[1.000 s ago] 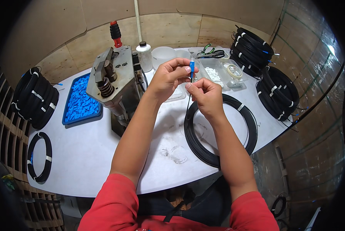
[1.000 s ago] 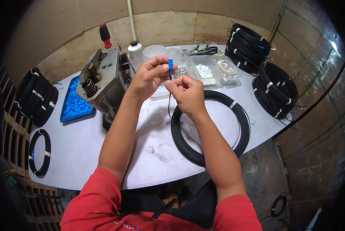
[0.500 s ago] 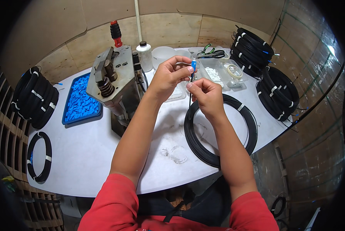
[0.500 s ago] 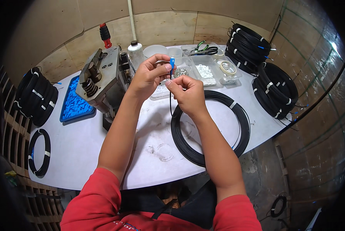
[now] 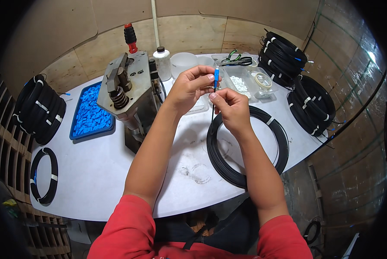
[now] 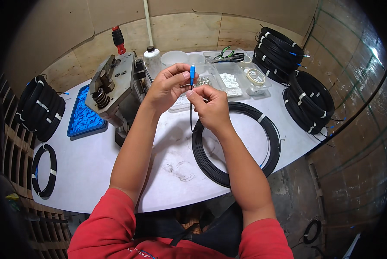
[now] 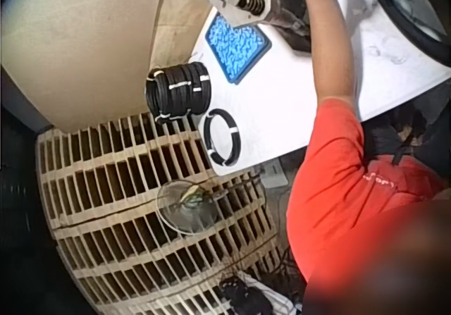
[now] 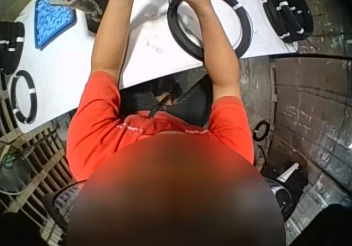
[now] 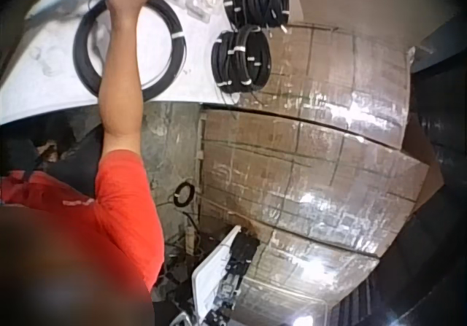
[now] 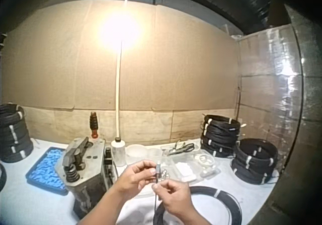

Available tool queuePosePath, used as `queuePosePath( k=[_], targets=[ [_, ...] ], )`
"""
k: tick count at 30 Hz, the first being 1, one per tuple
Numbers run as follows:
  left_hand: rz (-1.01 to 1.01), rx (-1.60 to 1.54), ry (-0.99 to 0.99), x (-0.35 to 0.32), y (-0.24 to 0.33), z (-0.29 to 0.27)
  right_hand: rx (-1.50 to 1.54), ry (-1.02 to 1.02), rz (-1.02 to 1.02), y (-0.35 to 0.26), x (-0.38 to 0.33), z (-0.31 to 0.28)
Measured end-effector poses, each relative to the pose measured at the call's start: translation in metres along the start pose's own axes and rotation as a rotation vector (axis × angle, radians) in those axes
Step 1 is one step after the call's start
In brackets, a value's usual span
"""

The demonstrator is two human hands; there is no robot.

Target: Taping coiled cables and crimping wire connectors using a bench-top press machine.

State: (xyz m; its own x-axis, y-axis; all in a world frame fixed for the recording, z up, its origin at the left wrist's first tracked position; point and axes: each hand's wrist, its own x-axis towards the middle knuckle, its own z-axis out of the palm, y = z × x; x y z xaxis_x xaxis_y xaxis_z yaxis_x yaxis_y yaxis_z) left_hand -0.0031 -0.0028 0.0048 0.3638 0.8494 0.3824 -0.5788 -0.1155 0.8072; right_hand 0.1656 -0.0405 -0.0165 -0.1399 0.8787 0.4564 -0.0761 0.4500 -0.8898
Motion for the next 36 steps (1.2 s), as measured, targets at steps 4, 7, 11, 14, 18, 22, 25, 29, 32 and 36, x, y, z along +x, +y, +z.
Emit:
queuePosePath(
  k=[4,7,11,14,18,22,25,29,32,36],
  targets=[
    [-0.025,-0.019,-0.023,0.0001,-0.0003,-0.0030,0.000,-0.019,0.014,0.0010,0.0000,0.0006],
    [0.004,-0.035,0.012,-0.0004,0.0008,-0.0025,-0.010,-0.033,0.011,0.0004,-0.0002,0.0007],
    [0.025,-0.056,0.028,0.0004,-0.0025,-0.0051,-0.047,-0.008,-0.006,0.0018,-0.0002,0.0015],
    [0.029,-0.062,0.009,0.0005,-0.0021,-0.0054,-0.056,-0.014,0.000,0.0013,-0.0007,0.0021],
    [0.055,-0.048,0.072,0.0005,-0.0014,-0.0016,-0.053,-0.011,0.018,0.0008,-0.0009,0.0017],
    [0.042,-0.056,0.053,0.0004,-0.0026,-0.0029,-0.046,0.000,0.010,0.0003,-0.0008,0.0028],
    [0.022,-0.054,0.044,-0.0003,-0.0014,-0.0033,-0.067,-0.011,-0.003,-0.0005,-0.0006,0.0020],
    [0.042,-0.044,0.074,-0.0002,-0.0003,-0.0015,-0.055,-0.014,0.009,-0.0027,-0.0017,0.0030],
    [0.047,-0.042,0.077,0.0001,-0.0016,-0.0014,-0.052,-0.013,0.008,-0.0006,-0.0012,0.0023],
    [0.025,-0.030,0.057,-0.0009,-0.0001,-0.0011,-0.050,-0.008,-0.002,0.0009,-0.0004,0.0022]
  ],
)
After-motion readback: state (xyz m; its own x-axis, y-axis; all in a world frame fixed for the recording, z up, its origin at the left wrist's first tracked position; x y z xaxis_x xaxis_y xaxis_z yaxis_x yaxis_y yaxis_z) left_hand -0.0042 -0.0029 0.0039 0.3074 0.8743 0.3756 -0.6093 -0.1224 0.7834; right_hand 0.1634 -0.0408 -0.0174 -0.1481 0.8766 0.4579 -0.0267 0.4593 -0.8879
